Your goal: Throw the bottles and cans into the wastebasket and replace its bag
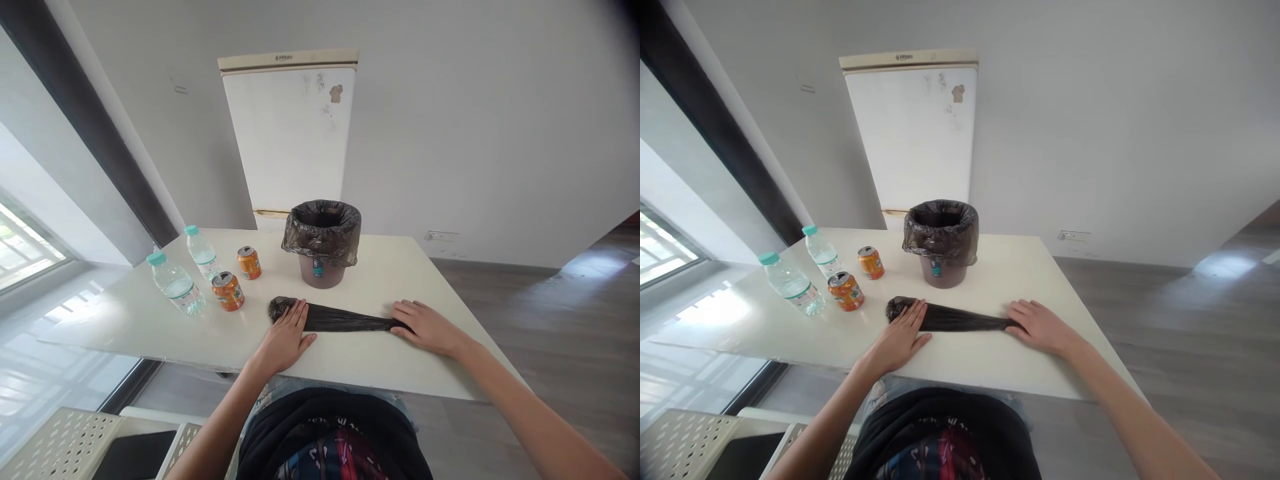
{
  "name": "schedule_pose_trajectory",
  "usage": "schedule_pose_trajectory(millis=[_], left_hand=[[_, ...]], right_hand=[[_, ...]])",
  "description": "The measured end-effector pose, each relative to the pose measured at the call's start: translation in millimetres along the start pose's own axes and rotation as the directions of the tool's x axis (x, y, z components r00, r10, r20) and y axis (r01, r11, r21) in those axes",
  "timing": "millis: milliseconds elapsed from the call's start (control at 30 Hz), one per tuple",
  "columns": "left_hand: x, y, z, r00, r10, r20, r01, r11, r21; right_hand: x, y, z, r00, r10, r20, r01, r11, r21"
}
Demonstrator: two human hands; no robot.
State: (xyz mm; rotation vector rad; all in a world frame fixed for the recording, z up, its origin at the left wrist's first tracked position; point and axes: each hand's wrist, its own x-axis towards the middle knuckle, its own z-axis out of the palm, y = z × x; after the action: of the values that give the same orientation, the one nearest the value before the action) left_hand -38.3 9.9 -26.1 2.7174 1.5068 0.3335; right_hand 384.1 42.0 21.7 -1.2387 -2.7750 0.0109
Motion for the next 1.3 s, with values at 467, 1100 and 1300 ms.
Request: schedule_pose_trajectory(millis=[467,1100,1300], left_hand=[[-1,-1,-1.6,0.995,0.03,-0.099,-0.019,0.994,0.11],[0,-3,2.7,0.996,-0.037,-0.077,0.038,0.999,0.012],[-3,4,-9.8,0.987,-0.041,-0.153,0.038,0.999,-0.025]], right_hand=[[122,-197,30,0.967,0.19,-0.172,-0.128,0.94,0.317],[-9,-76,50,0.77,0.636,0.05,-0.638,0.763,0.107],[-10,-69,54,0.79,0.607,-0.081,-0.588,0.789,0.18]])
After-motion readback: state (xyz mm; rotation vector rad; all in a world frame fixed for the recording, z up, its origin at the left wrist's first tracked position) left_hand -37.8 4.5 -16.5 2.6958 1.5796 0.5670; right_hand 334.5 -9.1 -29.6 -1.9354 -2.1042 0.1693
